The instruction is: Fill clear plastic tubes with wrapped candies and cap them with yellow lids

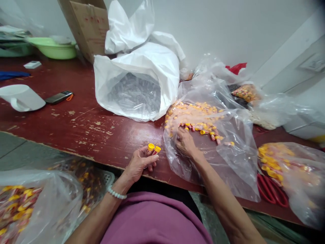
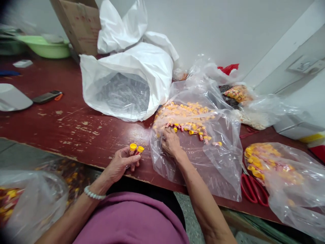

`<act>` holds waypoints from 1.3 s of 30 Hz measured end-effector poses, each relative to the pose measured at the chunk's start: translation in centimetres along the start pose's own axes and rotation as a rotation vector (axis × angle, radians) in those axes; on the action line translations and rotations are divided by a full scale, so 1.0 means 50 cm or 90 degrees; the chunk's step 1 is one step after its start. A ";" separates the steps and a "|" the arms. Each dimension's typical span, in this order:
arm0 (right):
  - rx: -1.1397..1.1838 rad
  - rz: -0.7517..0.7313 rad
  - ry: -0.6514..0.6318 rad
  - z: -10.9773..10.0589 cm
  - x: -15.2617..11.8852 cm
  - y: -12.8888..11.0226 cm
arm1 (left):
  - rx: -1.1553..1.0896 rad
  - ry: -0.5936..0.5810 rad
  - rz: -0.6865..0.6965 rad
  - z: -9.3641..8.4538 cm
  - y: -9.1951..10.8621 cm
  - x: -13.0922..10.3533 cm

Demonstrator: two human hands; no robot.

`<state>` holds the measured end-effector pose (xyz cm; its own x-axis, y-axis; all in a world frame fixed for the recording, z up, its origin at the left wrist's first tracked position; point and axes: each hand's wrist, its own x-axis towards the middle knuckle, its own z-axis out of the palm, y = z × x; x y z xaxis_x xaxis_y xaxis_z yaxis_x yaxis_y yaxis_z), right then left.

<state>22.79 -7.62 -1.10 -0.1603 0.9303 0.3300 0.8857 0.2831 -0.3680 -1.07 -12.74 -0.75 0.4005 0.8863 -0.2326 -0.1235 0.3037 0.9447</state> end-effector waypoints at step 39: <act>0.147 -0.175 0.023 -0.036 -0.120 -0.233 | 0.113 -0.050 0.154 0.024 0.006 -0.007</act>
<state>14.22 -16.95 2.79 -0.3594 0.8042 0.4734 0.6888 0.5709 -0.4469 -0.14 -13.40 -0.09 0.4491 0.8933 0.0163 -0.0660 0.0150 0.9977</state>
